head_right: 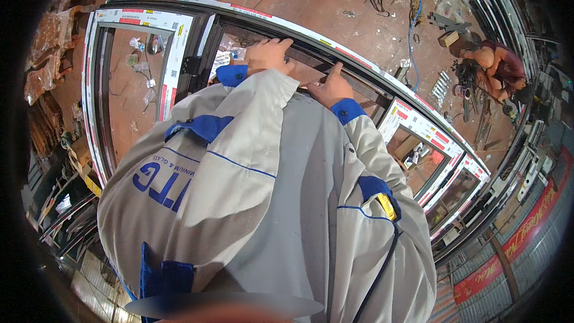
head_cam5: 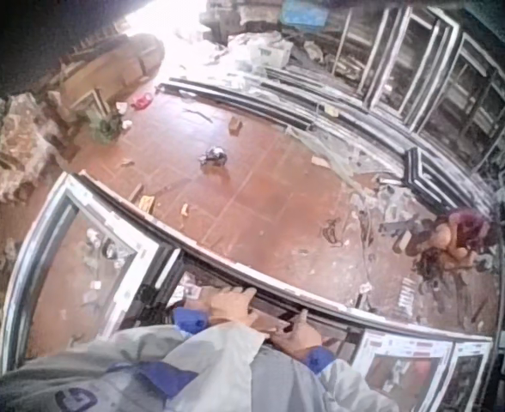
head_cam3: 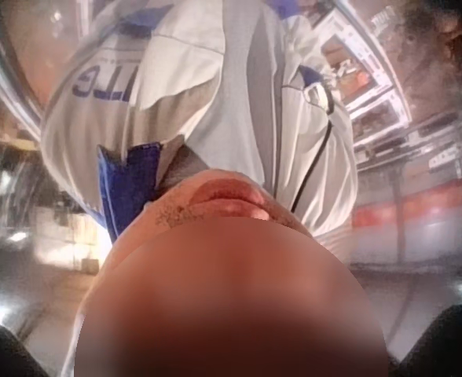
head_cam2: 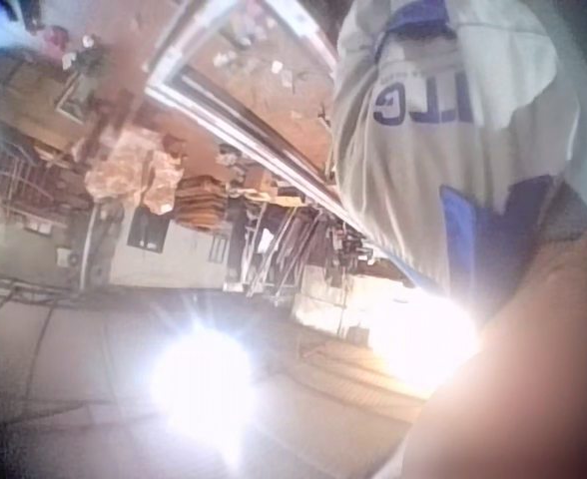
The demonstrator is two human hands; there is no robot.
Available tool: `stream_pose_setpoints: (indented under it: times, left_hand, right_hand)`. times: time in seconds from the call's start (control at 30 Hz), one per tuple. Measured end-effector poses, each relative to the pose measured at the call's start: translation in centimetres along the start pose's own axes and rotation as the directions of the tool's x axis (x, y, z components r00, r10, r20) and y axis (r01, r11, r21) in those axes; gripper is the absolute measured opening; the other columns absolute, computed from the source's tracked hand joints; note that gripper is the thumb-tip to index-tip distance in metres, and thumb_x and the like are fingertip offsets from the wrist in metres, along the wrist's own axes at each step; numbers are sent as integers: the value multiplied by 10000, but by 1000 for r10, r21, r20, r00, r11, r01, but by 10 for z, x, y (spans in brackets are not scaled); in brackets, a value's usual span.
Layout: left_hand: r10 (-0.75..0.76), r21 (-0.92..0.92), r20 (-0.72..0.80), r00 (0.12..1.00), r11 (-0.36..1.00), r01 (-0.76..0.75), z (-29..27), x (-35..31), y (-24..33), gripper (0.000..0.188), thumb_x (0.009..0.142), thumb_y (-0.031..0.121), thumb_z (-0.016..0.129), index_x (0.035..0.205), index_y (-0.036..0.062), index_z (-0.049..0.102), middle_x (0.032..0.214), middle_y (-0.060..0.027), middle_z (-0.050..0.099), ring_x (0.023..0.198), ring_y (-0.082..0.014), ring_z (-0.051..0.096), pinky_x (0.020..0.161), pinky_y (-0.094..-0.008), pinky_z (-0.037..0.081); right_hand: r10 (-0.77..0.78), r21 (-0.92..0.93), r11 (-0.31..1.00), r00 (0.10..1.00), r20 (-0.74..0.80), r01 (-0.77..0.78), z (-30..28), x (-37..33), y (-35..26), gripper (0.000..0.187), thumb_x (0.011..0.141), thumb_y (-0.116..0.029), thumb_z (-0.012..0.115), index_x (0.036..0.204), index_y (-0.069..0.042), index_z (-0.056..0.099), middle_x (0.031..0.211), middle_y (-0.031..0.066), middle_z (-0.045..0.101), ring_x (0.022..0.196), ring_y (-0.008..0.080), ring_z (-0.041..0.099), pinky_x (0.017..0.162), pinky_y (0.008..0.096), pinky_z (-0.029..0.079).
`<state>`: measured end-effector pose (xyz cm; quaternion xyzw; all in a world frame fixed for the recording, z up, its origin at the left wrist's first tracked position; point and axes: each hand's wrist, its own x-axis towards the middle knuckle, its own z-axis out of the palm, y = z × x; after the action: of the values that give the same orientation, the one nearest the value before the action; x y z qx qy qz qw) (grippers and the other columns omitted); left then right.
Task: The person assembles aluminum window frames by inserting rubber gaskets into the frame channels and aligning the frame components. They handle multiple frame sections and gaskets, fitting them together by hand.
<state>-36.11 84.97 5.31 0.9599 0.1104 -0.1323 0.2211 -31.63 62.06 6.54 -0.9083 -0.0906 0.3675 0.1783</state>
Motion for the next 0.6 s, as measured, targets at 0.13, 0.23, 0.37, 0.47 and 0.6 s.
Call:
stream_pose_setpoints:
  times: [0.13,0.23,0.37,0.47,0.6]
  left_hand:
    - [-67,-272,64,996,959,82,10,7,-4,625,819,330,817,1371,51,724,1095,-168,786,1019,-345,762,903,-463,605]
    - [-99,-597,106,989,789,143,25,9,-19,635,839,214,815,1425,2,694,956,-96,761,885,-211,731,781,-356,573]
    - [-116,-762,101,988,630,152,39,11,-27,597,881,97,775,1448,-57,667,841,-32,699,766,-100,665,700,-278,538]
    - [-102,-809,107,989,569,146,51,17,-35,575,886,76,768,1432,-70,666,836,-53,705,709,-109,656,684,-285,543]
    - [-138,-732,64,988,667,141,40,12,-30,570,880,89,768,1420,-63,669,842,-64,711,747,-129,668,698,-302,553]
  right_hand:
    - [-83,44,995,995,-57,85,-4,7,10,1083,807,-378,892,1602,146,375,1070,223,788,978,329,800,865,390,626]
    - [-136,330,921,965,-225,207,14,6,44,977,800,-265,886,1582,122,448,967,180,746,898,265,788,785,383,624]
    - [-118,581,757,936,-331,301,46,17,70,897,794,-142,857,1589,79,506,1002,121,627,866,187,749,767,326,611]
    - [-88,589,746,924,-372,309,49,15,66,850,814,-196,858,1561,68,548,1017,129,621,856,208,749,779,339,618]
    - [-74,331,914,900,-429,234,32,7,47,747,841,-306,884,1462,41,657,991,132,643,845,237,746,774,358,616]
